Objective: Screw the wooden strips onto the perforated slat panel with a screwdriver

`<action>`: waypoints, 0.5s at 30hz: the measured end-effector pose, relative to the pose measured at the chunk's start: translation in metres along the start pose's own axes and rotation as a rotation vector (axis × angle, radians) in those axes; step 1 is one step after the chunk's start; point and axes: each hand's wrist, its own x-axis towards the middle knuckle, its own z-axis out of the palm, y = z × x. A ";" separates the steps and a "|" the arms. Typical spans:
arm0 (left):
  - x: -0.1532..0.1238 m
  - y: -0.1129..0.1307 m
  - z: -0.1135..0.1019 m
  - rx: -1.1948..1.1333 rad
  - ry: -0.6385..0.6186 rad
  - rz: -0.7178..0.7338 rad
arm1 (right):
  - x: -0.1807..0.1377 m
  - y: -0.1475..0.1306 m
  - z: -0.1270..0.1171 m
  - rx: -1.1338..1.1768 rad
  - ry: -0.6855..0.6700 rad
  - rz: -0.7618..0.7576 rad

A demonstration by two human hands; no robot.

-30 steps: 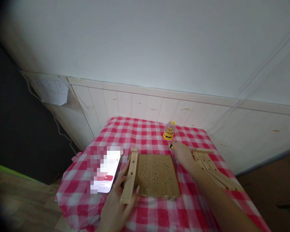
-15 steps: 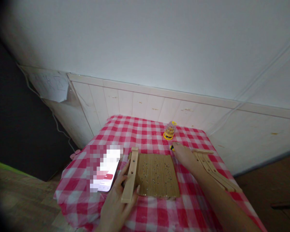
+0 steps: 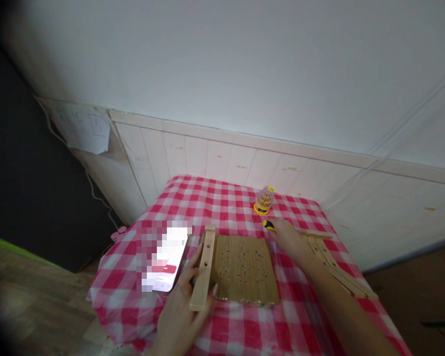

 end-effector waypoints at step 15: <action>-0.001 -0.005 -0.002 -0.012 -0.010 0.048 | -0.063 -0.134 0.006 0.606 0.103 -0.499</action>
